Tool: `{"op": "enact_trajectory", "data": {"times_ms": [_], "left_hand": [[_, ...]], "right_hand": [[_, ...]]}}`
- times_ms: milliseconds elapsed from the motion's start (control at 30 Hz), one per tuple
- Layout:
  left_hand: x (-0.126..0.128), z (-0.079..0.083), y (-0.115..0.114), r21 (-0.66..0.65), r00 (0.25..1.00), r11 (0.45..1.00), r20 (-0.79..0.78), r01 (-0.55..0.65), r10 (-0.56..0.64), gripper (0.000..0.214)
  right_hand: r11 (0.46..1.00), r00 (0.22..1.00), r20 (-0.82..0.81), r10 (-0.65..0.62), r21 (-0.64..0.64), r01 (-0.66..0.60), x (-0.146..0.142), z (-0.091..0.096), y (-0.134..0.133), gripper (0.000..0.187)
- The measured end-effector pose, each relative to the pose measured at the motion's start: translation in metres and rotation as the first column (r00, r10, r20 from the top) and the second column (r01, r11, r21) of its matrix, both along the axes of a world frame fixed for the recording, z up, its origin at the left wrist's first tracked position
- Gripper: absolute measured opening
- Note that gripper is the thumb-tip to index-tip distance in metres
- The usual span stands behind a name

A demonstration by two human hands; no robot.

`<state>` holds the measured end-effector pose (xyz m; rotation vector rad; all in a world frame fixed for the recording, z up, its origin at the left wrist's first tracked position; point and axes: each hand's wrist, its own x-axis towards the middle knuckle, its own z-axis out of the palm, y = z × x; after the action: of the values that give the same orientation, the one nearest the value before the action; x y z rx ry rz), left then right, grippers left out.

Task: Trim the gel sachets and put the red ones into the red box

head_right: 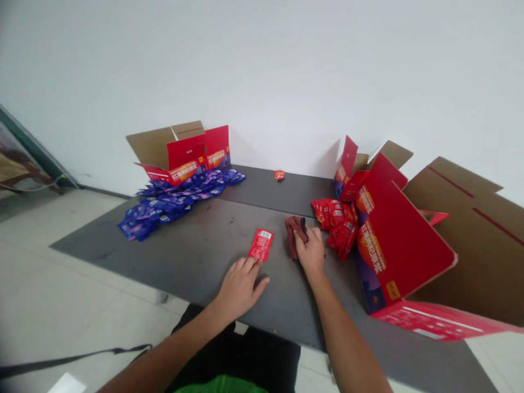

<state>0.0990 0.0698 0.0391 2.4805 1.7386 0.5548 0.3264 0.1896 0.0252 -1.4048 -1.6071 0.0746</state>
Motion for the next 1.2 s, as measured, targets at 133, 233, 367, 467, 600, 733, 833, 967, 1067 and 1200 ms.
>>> {"op": "enact_trajectory", "data": {"times_ms": [133,233,367,467,600,733,833,967,1067,1200], "left_hand": [[-0.029,-0.008,-0.065,-0.030,0.997,0.997,0.044,0.069,-0.068,0.061],[-0.049,-0.015,-0.089,0.003,0.989,0.990,-0.041,0.143,-0.143,0.069],[-0.063,-0.025,-0.094,0.079,0.979,0.984,-0.145,0.158,-0.146,0.058],[-0.066,-0.031,-0.091,0.140,0.985,0.984,-0.142,0.113,-0.093,0.051],[-0.068,-0.036,-0.088,0.166,0.989,0.976,-0.078,0.141,-0.129,0.046],[-0.072,-0.043,-0.086,0.174,0.980,0.965,0.010,0.195,-0.200,0.039],[-0.074,-0.046,-0.086,0.172,0.978,0.968,0.066,0.183,-0.197,0.037],[-0.074,-0.045,-0.085,0.152,0.974,0.974,0.128,0.169,-0.189,0.035],[-0.074,-0.044,-0.085,0.148,0.967,0.975,0.167,0.166,-0.190,0.035],[-0.074,-0.047,-0.085,0.136,0.960,0.978,0.209,0.158,-0.185,0.036]], "right_hand": [[0.998,0.996,0.061,0.058,-0.005,-0.058,-0.006,0.000,-0.004,0.045],[0.993,0.984,0.132,0.118,-0.022,-0.116,-0.009,0.001,-0.007,0.044],[0.992,0.971,0.207,0.123,-0.052,-0.115,-0.011,0.001,-0.008,0.044],[0.993,0.969,0.220,0.115,-0.039,-0.109,-0.013,0.008,-0.010,0.042],[0.985,0.966,0.202,0.162,0.020,-0.170,-0.031,0.029,-0.032,0.037],[0.916,0.874,0.299,0.382,0.001,-0.400,-0.073,0.044,-0.079,0.033],[0.826,0.710,0.441,0.550,-0.159,-0.541,-0.098,0.036,-0.103,0.033],[0.822,0.661,0.501,0.559,-0.226,-0.523,-0.095,0.016,-0.080,0.035],[0.898,0.719,0.538,0.439,-0.241,-0.368,-0.076,0.020,-0.041,0.037],[0.948,0.797,0.513,0.318,-0.192,-0.254,-0.077,0.040,-0.035,0.035]]}}
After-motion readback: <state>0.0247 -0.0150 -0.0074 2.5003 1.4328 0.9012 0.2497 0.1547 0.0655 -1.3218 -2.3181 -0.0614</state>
